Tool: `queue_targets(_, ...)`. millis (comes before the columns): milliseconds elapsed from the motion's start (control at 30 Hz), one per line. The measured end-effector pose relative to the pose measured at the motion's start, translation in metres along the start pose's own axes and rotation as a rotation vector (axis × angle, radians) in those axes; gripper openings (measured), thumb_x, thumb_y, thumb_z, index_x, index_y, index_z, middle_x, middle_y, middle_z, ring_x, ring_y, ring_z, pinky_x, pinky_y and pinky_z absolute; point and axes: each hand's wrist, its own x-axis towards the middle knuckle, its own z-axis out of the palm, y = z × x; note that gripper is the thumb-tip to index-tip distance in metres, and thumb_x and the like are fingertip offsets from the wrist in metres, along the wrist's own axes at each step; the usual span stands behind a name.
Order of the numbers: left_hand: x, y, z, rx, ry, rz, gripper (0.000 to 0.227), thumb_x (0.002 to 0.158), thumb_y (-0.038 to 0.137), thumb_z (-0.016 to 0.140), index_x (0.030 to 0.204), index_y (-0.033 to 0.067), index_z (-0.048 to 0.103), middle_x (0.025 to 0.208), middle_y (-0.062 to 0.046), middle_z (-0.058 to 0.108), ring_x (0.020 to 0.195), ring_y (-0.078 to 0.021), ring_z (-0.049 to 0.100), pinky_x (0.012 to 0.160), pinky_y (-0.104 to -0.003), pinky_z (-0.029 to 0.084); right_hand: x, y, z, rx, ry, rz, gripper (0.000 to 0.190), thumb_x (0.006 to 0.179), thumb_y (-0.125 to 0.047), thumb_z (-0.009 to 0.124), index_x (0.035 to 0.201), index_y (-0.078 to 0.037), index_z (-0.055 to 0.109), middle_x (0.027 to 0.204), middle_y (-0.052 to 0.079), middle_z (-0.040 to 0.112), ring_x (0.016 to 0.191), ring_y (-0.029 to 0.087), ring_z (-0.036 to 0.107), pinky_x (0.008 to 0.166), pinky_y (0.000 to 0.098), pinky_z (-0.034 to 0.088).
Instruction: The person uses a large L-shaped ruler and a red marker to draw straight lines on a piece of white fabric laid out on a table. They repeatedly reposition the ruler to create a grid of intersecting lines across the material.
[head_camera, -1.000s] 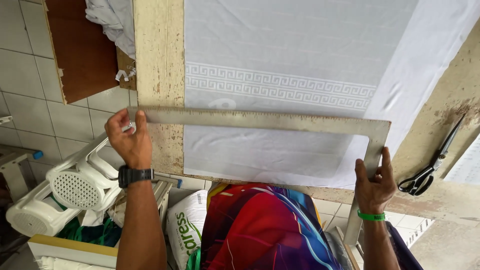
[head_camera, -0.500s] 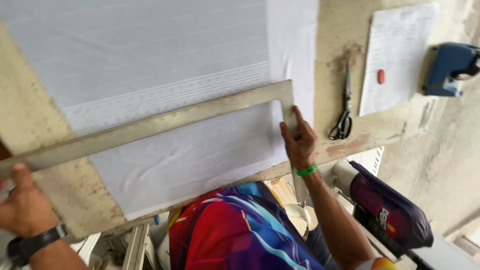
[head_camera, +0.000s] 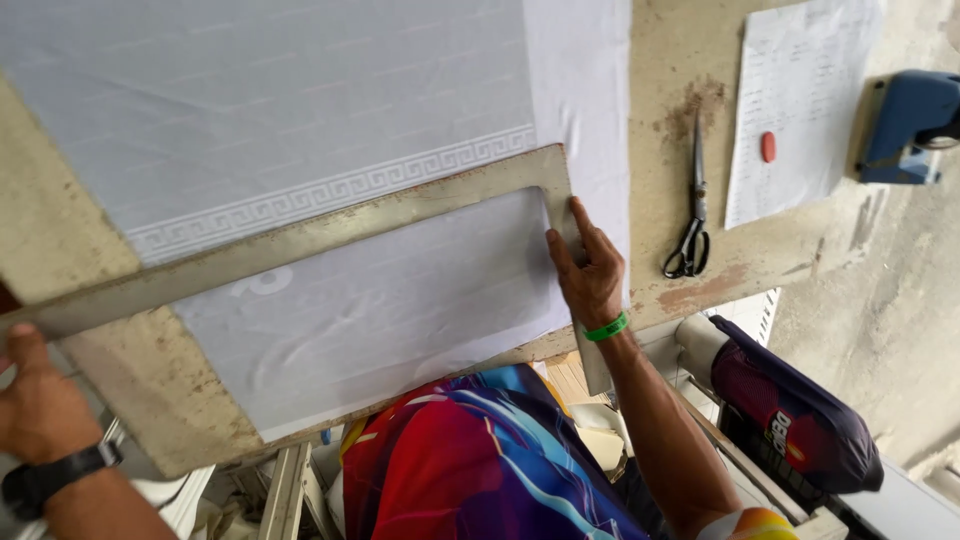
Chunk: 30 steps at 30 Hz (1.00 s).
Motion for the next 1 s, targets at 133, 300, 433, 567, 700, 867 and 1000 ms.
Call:
queue_targets(133, 0.016, 0.060, -0.019, -0.284, 0.128, 0.053, 0.039, 0.109, -0.017, 0.093, 0.135, -0.0082, 0.065, 0.125, -0.025, 0.066, 0.107, -0.0371, 0.064, 0.096, -0.047, 0.054, -0.002, 0.002, 0.005, 0.132, -0.067, 0.072, 0.057, 0.109, -0.019, 0.080, 0.161, -0.008, 0.061, 0.074, -0.010, 0.024, 0.064, 0.003, 0.023, 0.054, 0.0259, 0.022)
queue_targets(300, 0.016, 0.062, 0.002, -0.278, 0.240, -0.206, 0.058, 0.100, 0.014, 0.102, 0.143, 0.0137, 0.062, 0.126, -0.010, 0.058, 0.107, -0.0258, 0.061, 0.083, -0.041, 0.059, -0.004, 0.035, 0.018, 0.149, -0.026, -0.019, 0.056, 0.110, -0.012, 0.088, 0.161, -0.001, 0.067, 0.075, 0.008, 0.050, 0.059, 0.016, 0.044, 0.049, 0.0315, 0.036)
queue_targets(433, 0.018, 0.083, -0.003, -0.302, 0.202, -0.313, 0.056, 0.103, 0.014, 0.099, 0.144, 0.0111, 0.062, 0.123, -0.014, 0.054, 0.110, -0.0313, 0.061, 0.080, -0.046, 0.060, -0.004, 0.058, 0.016, 0.090, -0.050, -0.043, 0.056, 0.114, -0.013, 0.090, 0.164, -0.001, 0.067, 0.078, 0.021, 0.064, 0.055, 0.026, 0.063, 0.045, 0.0376, 0.046)
queue_targets(567, 0.018, 0.081, -0.001, -0.269, 0.196, -0.330, 0.057, 0.103, 0.017, 0.101, 0.143, 0.0121, 0.062, 0.123, -0.013, 0.054, 0.109, -0.0302, 0.062, 0.080, -0.045, 0.062, -0.003, 0.045, 0.012, 0.087, -0.071, -0.064, 0.055, 0.116, -0.013, 0.088, 0.164, 0.003, 0.065, 0.077, 0.024, 0.065, 0.055, 0.028, 0.062, 0.048, 0.0398, 0.047)
queue_targets(700, 0.016, 0.093, -0.004, -0.250, 0.230, -0.348, 0.062, 0.103, 0.023, 0.102, 0.146, 0.0136, 0.058, 0.121, -0.011, 0.056, 0.107, -0.0274, 0.063, 0.079, -0.041, 0.063, -0.004, 0.040, 0.012, 0.084, -0.078, -0.060, 0.054, 0.118, -0.014, 0.087, 0.163, 0.007, 0.065, 0.077, 0.025, 0.065, 0.058, 0.030, 0.064, 0.050, 0.0404, 0.049)
queue_targets(867, 0.023, 0.106, -0.011, -0.250, 0.217, -0.311, 0.053, 0.106, 0.020, 0.097, 0.141, 0.0111, 0.060, 0.121, -0.014, 0.055, 0.109, -0.0326, 0.062, 0.080, -0.047, 0.063, -0.004, 0.039, 0.014, 0.087, -0.065, -0.064, 0.054, 0.117, -0.013, 0.087, 0.162, 0.007, 0.065, 0.076, 0.025, 0.064, 0.057, 0.029, 0.064, 0.050, 0.0392, 0.050)
queue_targets(1000, 0.025, 0.095, -0.005, -0.217, 0.209, -0.275, 0.051, 0.105, 0.020, 0.097, 0.140, 0.0113, 0.061, 0.121, -0.014, 0.056, 0.110, -0.0345, 0.063, 0.078, -0.050, 0.063, -0.005, 0.034, 0.013, 0.082, -0.066, -0.091, 0.054, 0.117, -0.013, 0.086, 0.161, 0.011, 0.065, 0.078, 0.029, 0.066, 0.062, 0.031, 0.065, 0.052, 0.0409, 0.051)
